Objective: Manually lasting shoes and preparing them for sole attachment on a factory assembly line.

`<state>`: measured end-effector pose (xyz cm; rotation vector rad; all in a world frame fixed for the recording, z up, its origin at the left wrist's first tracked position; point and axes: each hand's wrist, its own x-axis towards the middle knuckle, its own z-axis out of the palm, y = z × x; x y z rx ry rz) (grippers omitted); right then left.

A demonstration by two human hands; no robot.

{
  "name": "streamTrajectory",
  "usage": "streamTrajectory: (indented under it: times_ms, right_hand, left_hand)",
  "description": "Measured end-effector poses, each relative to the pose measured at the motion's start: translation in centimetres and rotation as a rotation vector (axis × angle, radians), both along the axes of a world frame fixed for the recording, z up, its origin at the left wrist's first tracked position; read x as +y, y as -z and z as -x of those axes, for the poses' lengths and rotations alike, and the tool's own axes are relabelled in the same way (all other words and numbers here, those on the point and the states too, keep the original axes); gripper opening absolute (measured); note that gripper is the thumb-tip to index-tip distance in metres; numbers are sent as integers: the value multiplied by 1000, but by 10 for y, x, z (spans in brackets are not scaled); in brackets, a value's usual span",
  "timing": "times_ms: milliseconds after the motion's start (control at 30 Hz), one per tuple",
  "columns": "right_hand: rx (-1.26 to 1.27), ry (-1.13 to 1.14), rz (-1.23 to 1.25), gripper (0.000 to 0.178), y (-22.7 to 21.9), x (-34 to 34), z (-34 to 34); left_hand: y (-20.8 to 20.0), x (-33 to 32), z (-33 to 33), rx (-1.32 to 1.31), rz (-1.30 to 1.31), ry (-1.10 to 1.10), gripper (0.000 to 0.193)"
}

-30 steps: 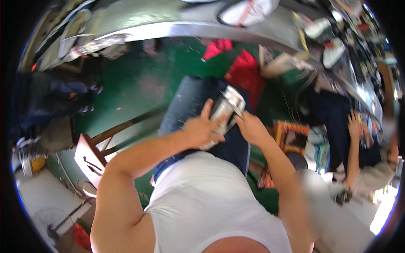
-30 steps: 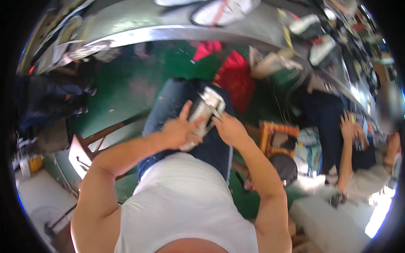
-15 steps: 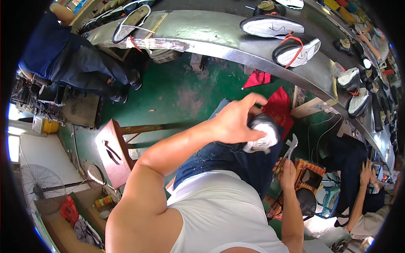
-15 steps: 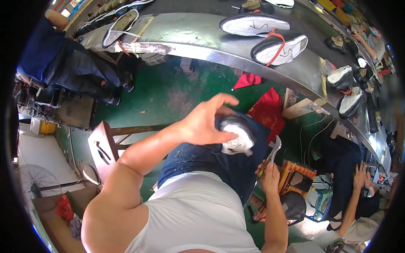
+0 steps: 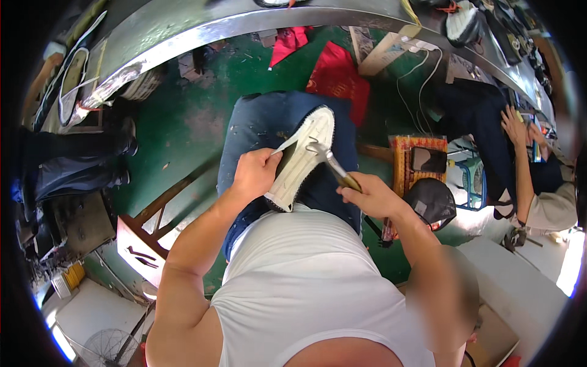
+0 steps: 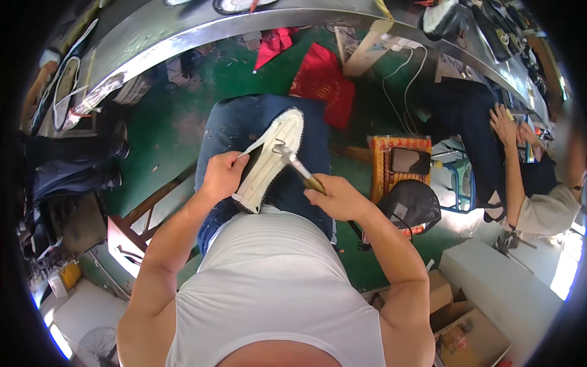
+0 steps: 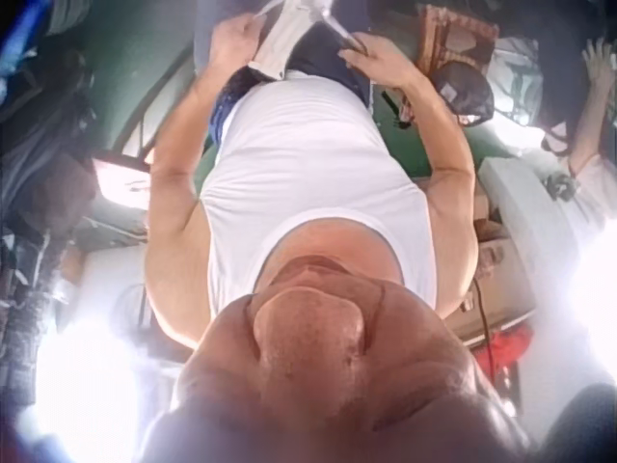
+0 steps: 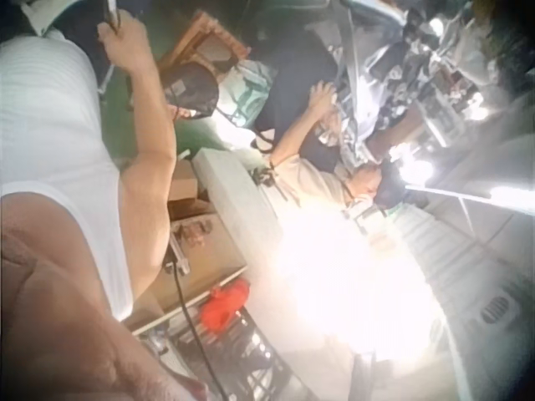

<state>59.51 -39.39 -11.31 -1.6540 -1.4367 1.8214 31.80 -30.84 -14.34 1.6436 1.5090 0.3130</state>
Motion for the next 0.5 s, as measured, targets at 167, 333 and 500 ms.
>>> streamTrajectory:
  times_ms: [167, 333, 500]
  right_hand:
    - [86, -203, 236, 25, -7, 18, -4]
    - [-47, -348, 452, 30, -46, 67, -10]
    - [-570, -696, -157, 23, -38, 59, -1]
  left_hand:
    - [-7, -17, -32, -60, -38, 19, 27]
    - [12, -30, -30, -207, -384, 139, 33]
    - [67, -31, -32, -925, 496, -172, 58]
